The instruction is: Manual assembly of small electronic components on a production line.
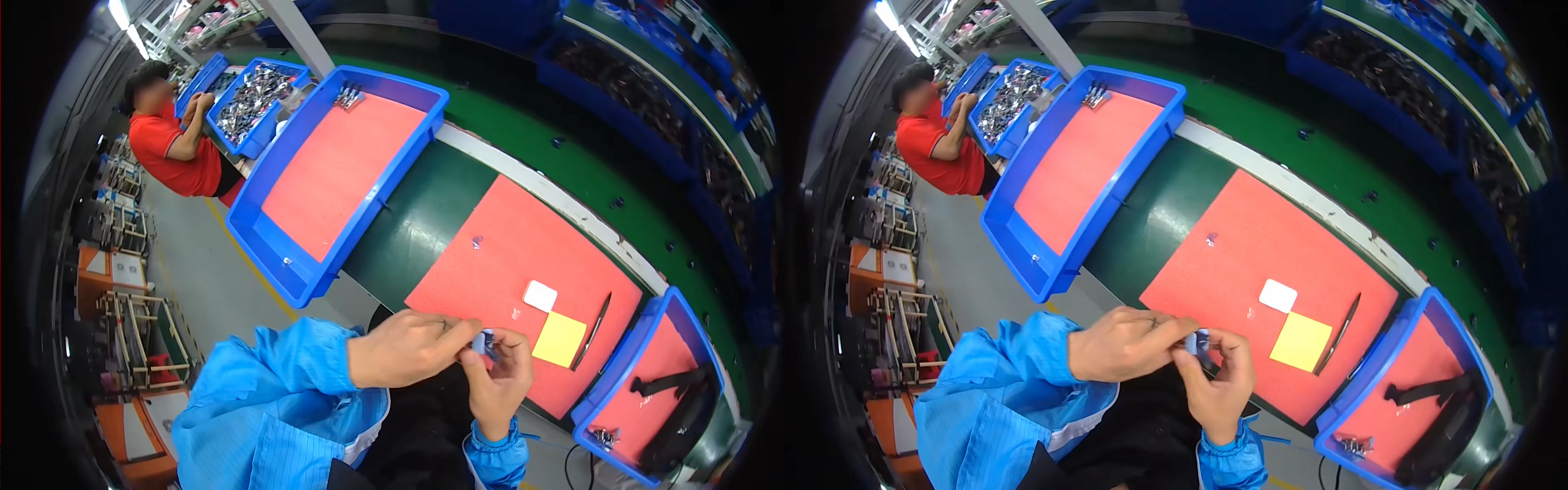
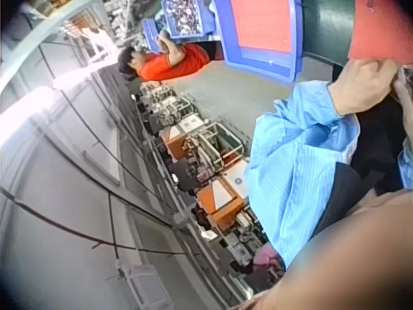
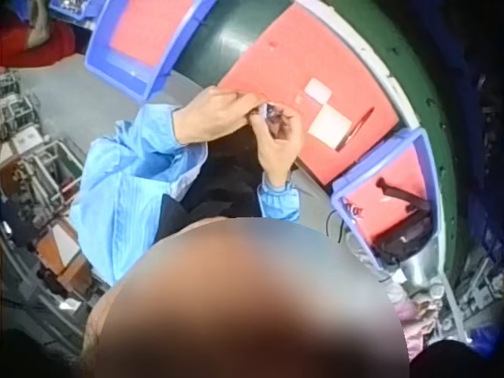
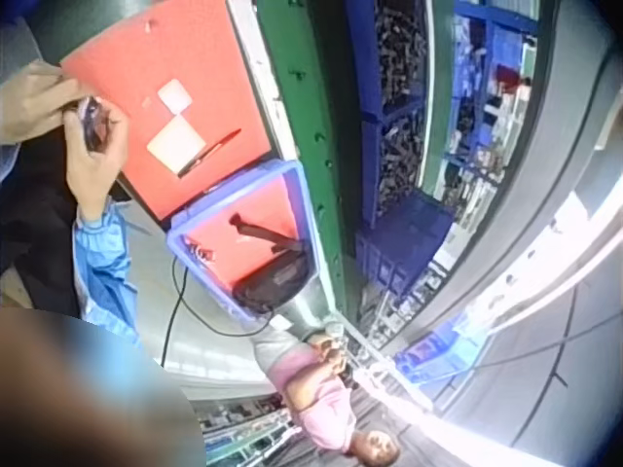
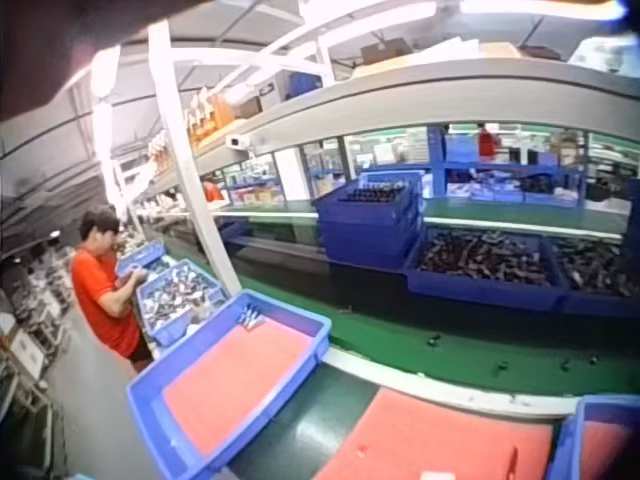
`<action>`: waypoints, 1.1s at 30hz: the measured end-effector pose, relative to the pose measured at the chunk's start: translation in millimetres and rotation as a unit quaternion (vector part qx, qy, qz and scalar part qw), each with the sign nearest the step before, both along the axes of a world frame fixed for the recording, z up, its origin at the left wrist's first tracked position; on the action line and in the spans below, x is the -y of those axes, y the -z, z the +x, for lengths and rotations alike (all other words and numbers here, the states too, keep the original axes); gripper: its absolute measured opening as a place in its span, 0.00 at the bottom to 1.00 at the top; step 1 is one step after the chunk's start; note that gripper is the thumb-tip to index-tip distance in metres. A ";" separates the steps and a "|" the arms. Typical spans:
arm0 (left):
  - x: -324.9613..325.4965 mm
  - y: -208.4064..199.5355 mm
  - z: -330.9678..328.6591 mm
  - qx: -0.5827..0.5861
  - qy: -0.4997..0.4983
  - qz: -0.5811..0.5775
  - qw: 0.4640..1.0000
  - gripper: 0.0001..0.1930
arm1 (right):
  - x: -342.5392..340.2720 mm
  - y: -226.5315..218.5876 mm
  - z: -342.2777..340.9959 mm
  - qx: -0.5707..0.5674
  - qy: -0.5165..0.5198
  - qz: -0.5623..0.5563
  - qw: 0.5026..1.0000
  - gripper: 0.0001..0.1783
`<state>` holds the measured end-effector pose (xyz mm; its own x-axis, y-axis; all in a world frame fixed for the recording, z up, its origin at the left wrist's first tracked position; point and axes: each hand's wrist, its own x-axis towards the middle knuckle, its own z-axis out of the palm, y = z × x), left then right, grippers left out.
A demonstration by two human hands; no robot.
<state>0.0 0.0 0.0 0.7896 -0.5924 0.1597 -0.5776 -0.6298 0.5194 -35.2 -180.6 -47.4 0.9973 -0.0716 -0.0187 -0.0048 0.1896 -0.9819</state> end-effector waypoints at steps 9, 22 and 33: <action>-162.2 7.9 233.9 0.161 -0.298 0.142 0.930 0.15 | 19.7 46.3 7.1 -0.045 0.003 -0.141 0.989 0.07; -209.1 72.5 333.1 0.063 -0.494 0.169 0.851 0.20 | 12.0 50.8 8.0 0.018 0.049 -0.268 0.962 0.03; 20.0 16.2 327.7 0.051 -0.059 0.104 0.992 0.18 | 11.6 53.2 10.8 0.074 0.077 -0.261 0.960 0.05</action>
